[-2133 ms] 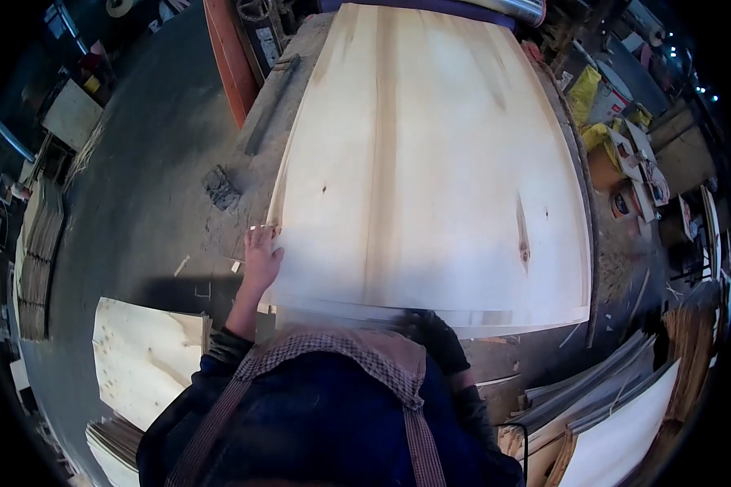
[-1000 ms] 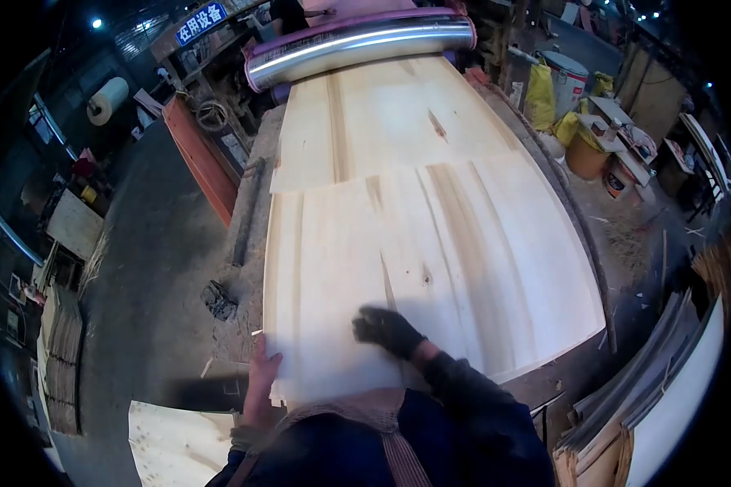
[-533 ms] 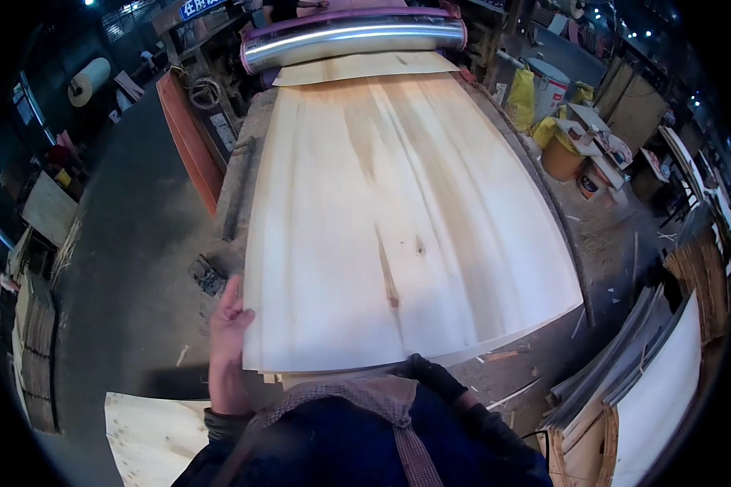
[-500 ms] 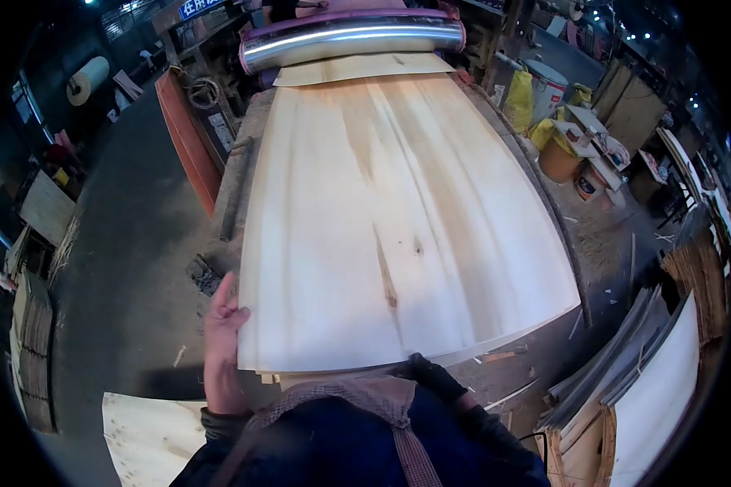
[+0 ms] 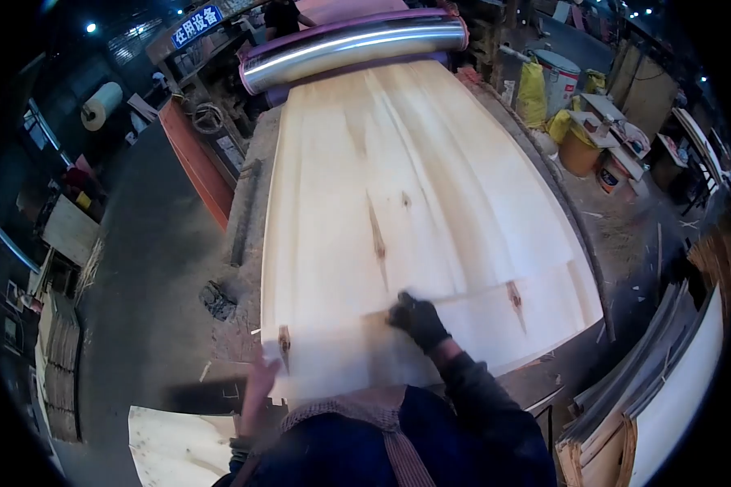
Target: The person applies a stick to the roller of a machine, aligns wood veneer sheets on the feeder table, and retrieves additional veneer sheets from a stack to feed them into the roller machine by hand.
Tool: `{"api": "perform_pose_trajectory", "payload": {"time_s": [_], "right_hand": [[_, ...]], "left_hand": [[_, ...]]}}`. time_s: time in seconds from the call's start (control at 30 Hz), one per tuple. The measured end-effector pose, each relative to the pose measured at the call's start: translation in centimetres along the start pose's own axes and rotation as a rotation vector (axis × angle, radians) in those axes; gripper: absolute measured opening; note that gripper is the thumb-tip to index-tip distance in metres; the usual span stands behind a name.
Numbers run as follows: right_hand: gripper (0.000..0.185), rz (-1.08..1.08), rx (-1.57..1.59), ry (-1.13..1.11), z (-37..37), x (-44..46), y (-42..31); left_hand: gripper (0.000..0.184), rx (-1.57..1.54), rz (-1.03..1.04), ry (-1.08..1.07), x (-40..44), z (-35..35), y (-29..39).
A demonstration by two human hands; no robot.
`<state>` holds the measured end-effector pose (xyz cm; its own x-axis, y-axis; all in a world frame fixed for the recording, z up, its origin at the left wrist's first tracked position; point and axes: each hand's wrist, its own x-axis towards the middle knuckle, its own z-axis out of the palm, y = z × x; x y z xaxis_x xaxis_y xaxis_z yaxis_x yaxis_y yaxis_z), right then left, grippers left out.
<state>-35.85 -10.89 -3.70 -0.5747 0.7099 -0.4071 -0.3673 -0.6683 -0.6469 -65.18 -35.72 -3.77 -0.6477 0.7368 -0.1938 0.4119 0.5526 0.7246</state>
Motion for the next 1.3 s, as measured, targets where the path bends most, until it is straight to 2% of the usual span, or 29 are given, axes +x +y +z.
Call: {"api": "perform_pose_trajectory", "payload": {"time_s": [0.07,0.13,0.2,0.27,0.3,0.33,0.37,0.47,0.5,0.57,0.6,0.7,0.83,0.9,1.0,1.13,1.2,1.23,1.3], "right_hand": [[0.013,-0.063,0.138,-0.011,1.0,4.2,-1.9],[0.016,-0.099,0.297,-0.087,1.4,7.8,-2.4],[0.018,-0.172,0.231,-0.122,3.6,8.7,-3.1],[0.02,-0.118,0.217,-0.138,3.4,9.2,-2.0],[0.022,-0.076,0.208,-0.144,3.1,9.1,-1.2],[0.024,0.057,0.146,-0.147,2.4,8.4,0.0],[0.027,0.057,0.123,-0.187,2.0,7.0,1.3],[0.037,0.085,-0.011,-0.345,1.1,0.4,3.5],[0.037,0.081,-0.015,-0.339,1.0,-1.9,3.8],[0.042,0.296,0.118,-0.388,0.7,-5.7,4.5],[0.042,0.292,0.117,-0.382,0.1,-6.8,5.4],[0.036,0.381,0.064,-0.425,-1.5,-9.5,7.4],[0.037,0.292,-0.078,-0.314,-1.8,-12.1,8.1],[0.037,0.238,-0.105,-0.216,-1.5,-13.5,7.5],[0.038,0.175,-0.089,-0.047,-1.6,-15.1,6.4],[0.038,0.112,-0.028,0.077,-2.3,-15.6,5.1],[0.035,0.097,-0.485,0.093,-1.8,-14.8,4.2],[0.035,0.091,-0.475,0.087,-0.8,-14.6,3.4],[0.033,-0.016,-0.574,0.06,1.7,-14.1,1.7]], "left_hand": [[0.068,0.317,0.159,0.166,-2.1,2.0,1.6],[0.071,0.371,0.158,0.192,-1.8,2.6,0.6],[0.074,0.417,0.156,0.215,-2.2,2.5,0.8],[0.072,-0.218,-0.154,0.026,-1.9,1.7,2.3],[0.072,-0.22,-0.158,0.028,-1.8,1.3,2.7],[0.066,-0.281,-0.191,0.043,-1.8,1.1,3.0],[0.061,-0.343,-0.222,0.056,-1.8,0.9,2.9],[0.052,-0.403,-0.124,-0.021,0.6,0.7,-3.4],[0.049,-0.485,-0.102,-0.013,0.1,-0.1,-1.7],[0.052,-0.596,-0.064,-0.084,-1.2,-2.2,2.4],[0.055,-0.702,-0.026,-0.149,-1.7,-3.1,4.2],[0.054,-0.753,-0.037,-0.135,-3.0,-4.1,7.7],[0.055,-0.716,0.075,-0.078,-3.5,-5.8,9.6],[0.057,-0.891,0.121,-0.119,-4.3,-7.5,11.7],[0.058,-0.973,0.152,-0.134,-4.9,-9.2,13.6],[0.061,-0.987,0.149,-0.093,-4.6,-9.9,13.4],[0.061,-0.829,0.113,-0.057,-3.9,-9.8,11.7],[0.061,-0.819,0.12,-0.056,-2.7,-9.3,8.9],[0.059,-0.279,0.295,0.147,0.9,-6.1,0.4]]}}
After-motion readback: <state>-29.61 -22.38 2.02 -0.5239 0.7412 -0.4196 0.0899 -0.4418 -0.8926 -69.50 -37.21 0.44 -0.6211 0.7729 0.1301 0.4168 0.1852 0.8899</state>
